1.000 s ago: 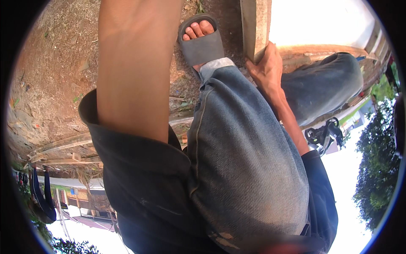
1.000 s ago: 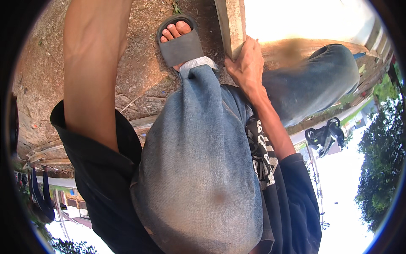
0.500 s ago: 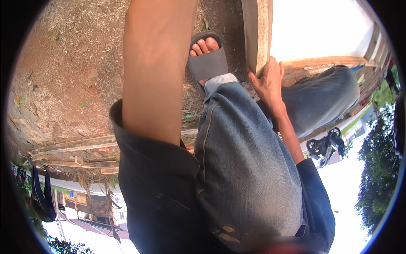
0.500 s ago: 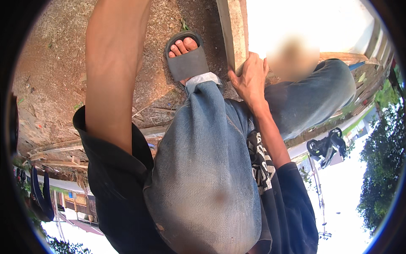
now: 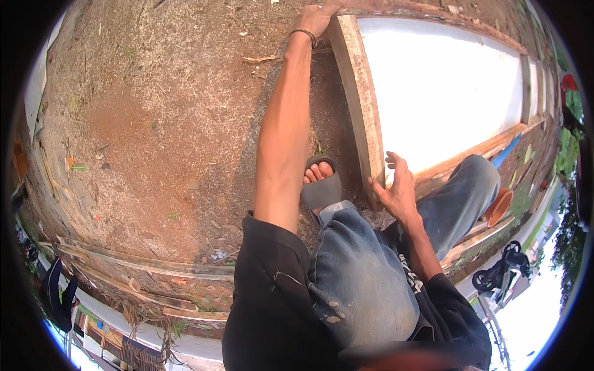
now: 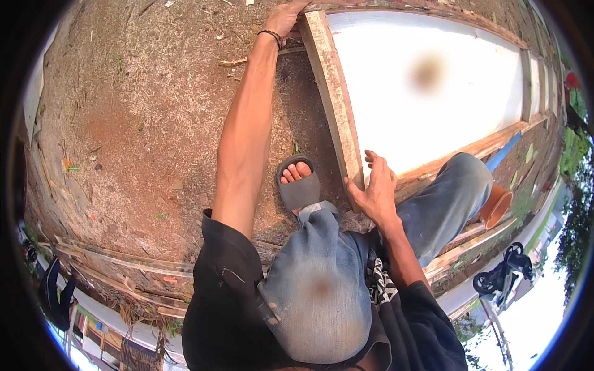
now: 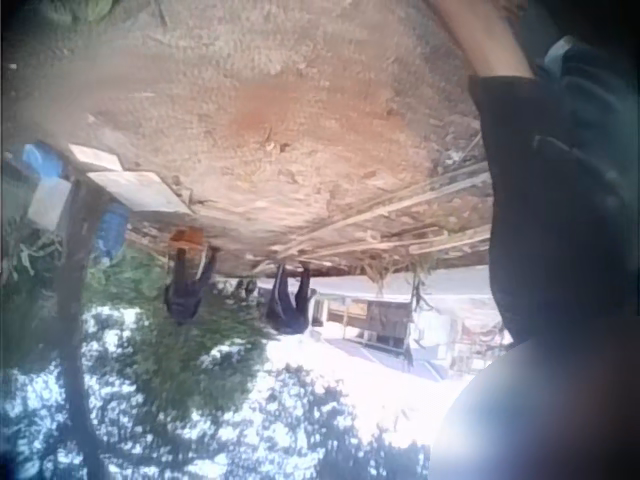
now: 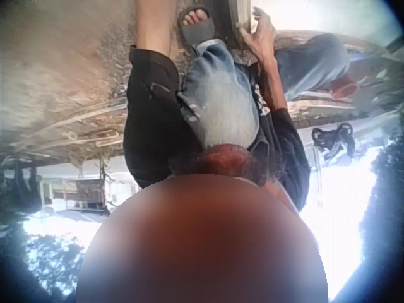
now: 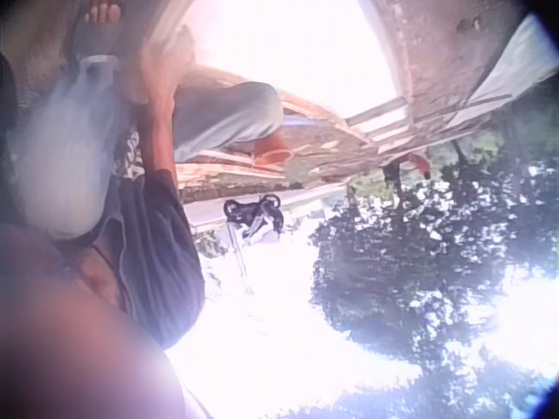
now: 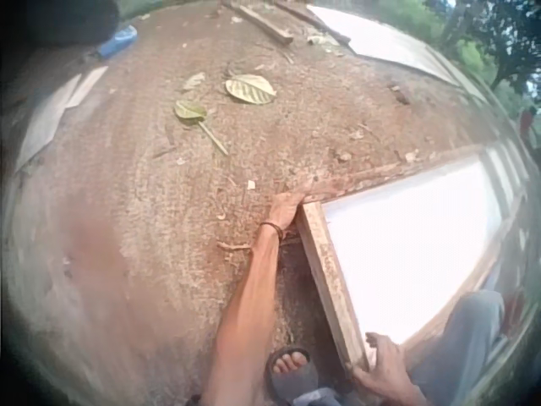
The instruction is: The person assembles a wooden frame by positioning planks around a white board and securing them with nails. They use a hammer to drive nails into the wood and adjust the frame pieces to fit properly.
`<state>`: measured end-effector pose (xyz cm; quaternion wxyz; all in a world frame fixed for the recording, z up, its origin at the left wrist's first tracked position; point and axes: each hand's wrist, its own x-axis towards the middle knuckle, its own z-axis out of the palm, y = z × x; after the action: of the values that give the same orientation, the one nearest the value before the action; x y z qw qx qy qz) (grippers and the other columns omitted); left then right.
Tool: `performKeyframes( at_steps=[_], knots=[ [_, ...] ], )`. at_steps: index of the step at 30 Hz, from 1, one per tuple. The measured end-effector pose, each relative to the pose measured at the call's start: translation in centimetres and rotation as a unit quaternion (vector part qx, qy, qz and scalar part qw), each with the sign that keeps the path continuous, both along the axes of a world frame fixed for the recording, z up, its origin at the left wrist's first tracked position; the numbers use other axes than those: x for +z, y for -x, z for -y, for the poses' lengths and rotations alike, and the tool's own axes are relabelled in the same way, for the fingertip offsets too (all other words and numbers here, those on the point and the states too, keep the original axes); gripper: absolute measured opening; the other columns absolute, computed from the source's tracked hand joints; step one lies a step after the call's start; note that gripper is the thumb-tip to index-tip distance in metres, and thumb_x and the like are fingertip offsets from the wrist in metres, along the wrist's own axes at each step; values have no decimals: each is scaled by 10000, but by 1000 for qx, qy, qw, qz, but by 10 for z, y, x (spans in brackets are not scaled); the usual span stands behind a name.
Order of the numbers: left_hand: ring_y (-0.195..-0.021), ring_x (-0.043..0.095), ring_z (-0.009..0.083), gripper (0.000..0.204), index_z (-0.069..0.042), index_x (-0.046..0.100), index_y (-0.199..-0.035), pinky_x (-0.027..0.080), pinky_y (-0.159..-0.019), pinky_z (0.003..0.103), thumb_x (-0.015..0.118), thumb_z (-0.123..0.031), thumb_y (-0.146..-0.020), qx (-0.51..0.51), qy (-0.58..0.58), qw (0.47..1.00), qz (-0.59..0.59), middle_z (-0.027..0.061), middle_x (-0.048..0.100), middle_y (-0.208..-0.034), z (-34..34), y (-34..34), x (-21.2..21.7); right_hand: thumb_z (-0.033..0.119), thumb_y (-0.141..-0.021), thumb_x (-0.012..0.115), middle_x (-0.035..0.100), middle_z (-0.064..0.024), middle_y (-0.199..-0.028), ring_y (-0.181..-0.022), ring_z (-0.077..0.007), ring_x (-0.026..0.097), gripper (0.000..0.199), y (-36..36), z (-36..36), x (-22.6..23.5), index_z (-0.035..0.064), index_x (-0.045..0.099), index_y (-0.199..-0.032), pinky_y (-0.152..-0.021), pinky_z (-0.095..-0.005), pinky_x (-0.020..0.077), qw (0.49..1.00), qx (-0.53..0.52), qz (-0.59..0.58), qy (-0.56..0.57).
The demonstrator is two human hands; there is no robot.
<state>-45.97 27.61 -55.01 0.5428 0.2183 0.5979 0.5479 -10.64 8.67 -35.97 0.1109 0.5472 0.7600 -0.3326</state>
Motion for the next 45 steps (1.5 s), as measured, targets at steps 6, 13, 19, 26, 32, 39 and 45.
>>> performKeyframes(
  at_steps=[6,13,19,26,32,39,45],
  knots=[
    [-787,695,173,552,-41,774,-1102,549,-658,347,742,-548,-887,65,86,992,64,84,746,-938,10,17,17,134,-878,763,586,-194,-1365,-1251,-285,598,709,20,-47,111,-14,420,-1480,-1083,-451,448,976,-108,-191,-7],
    [-1302,543,337,956,15,405,-1513,461,-1034,483,655,-675,-899,-54,-20,997,56,219,506,-1443,28,-4,61,131,-978,628,600,-198,-1338,-1186,-291,630,565,-86,-66,247,-30,436,-1484,-1047,-445,479,891,-155,-240,-352],
    [-1462,365,365,931,22,339,-1538,335,-1201,507,590,-658,-952,6,-7,998,58,241,375,-1557,39,6,65,115,-1024,600,658,-130,-1259,-1105,-198,662,453,-259,-60,223,-27,489,-1439,-984,-348,527,790,-397,-236,-403],
    [-1507,276,397,1019,5,200,-1604,275,-1224,514,504,-717,-953,31,38,997,62,278,227,-1628,52,19,65,208,-971,696,657,-121,-1259,-989,-184,692,689,-420,-51,91,121,353,-1562,-890,-335,558,807,-547,-9,-224],
    [-1532,267,390,949,-90,221,-1631,307,-1199,584,577,-651,-953,39,106,993,-37,211,256,-1665,83,-28,93,195,-932,731,625,-149,-1320,-975,-265,697,963,-620,-62,-37,284,106,-1660,-833,-400,585,731,-605,-91,-302],
    [-1418,454,404,927,-72,279,-1605,402,-1152,521,530,-690,-960,-63,200,970,-120,219,401,-1580,120,-49,153,159,-943,730,662,-163,-1188,-890,-267,720,448,-660,-163,-60,36,530,-1324,-719,-362,624,370,-745,-413,-370],
    [-1392,479,381,894,-56,297,-1591,420,-1119,528,499,-680,-983,-89,248,952,-153,194,413,-1573,101,-62,164,125,-945,732,704,-92,-919,-750,-181,717,172,-675,-108,-40,11,625,-1017,-655,-291,614,410,-749,-332,-402]
  ],
)
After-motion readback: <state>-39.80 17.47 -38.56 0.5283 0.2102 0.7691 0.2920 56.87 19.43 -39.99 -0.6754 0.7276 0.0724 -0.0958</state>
